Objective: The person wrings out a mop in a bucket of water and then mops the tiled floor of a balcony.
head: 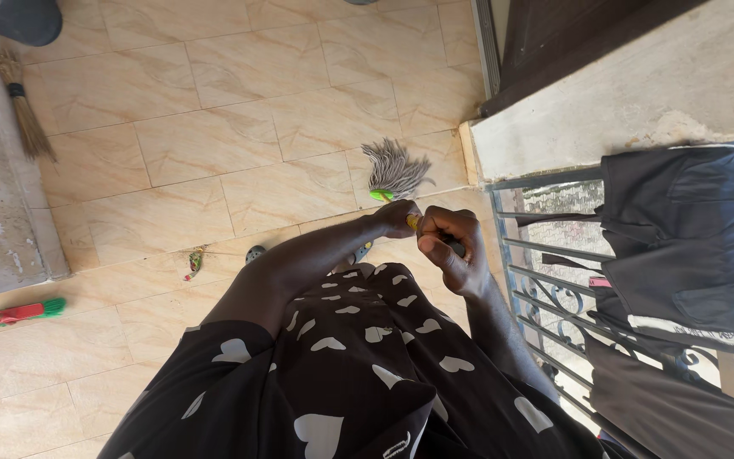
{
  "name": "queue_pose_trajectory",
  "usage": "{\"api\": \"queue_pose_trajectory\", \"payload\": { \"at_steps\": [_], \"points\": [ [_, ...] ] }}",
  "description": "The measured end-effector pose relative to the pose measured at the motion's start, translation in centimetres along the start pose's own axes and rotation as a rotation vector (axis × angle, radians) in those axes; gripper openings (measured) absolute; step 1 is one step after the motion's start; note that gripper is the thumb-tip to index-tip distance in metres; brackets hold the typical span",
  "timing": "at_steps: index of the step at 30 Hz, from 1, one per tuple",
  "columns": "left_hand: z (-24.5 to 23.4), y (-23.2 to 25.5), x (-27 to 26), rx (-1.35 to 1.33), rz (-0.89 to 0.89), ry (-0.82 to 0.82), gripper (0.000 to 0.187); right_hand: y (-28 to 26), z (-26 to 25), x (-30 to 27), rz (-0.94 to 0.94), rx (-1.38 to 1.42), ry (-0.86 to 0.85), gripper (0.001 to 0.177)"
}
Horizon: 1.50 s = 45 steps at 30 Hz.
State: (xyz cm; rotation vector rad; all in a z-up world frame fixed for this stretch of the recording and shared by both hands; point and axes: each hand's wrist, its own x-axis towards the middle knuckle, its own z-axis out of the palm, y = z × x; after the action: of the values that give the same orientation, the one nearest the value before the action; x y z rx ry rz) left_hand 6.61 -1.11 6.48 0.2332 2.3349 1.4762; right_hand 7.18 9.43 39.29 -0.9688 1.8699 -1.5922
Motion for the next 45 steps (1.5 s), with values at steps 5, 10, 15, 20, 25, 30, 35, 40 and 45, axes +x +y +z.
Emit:
{"api": "queue_pose_trajectory", "payload": {
  "at_steps": [5,10,15,20,25,30,35,40,45],
  "points": [
    [-3.8,-2.2,-7.5,0.012,-0.119,0.149,0.013,-0.7,6.2,1.9,-0.069,0.141,-0.114,0.050],
    [-6.0,-9.0,-16.9,0.097,-0.184,0.369,0.027,-2.0,16.4,3.5,-0.109,0.302,-0.193,0.053],
    [-10.1,-14.9,-29.0,0.027,-0.289,0.568,0.031,-4.0,27.4,6.2,-0.162,0.424,-0.332,0.056],
    [-14.8,-17.8,-41.8,0.075,-0.271,0.735,0.022,-5.5,36.1,8.3,-0.174,0.336,-0.696,0.057],
    [-15.3,-21.1,-50.4,0.086,-0.537,0.964,0.029,-4.0,43.5,10.0,-0.096,0.129,-0.965,0.045],
    [-15.4,-26.6,-55.7,0.089,-0.729,1.253,0.035,-1.6,50.2,12.1,-0.045,0.248,-1.166,0.032],
    [-15.0,-29.8,-57.7,0.281,-0.579,1.585,0.036,0.0,52.7,13.3,-0.005,-0.044,-1.191,0.015],
    [-14.9,-29.1,-56.4,0.199,-0.610,1.394,0.038,-0.6,51.3,13.6,0.086,0.054,-1.093,0.016],
    [-16.9,-24.4,-53.4,-0.098,-0.713,1.163,0.038,-3.4,48.1,16.2,0.165,0.098,-1.009,0.015]
  ]
}}
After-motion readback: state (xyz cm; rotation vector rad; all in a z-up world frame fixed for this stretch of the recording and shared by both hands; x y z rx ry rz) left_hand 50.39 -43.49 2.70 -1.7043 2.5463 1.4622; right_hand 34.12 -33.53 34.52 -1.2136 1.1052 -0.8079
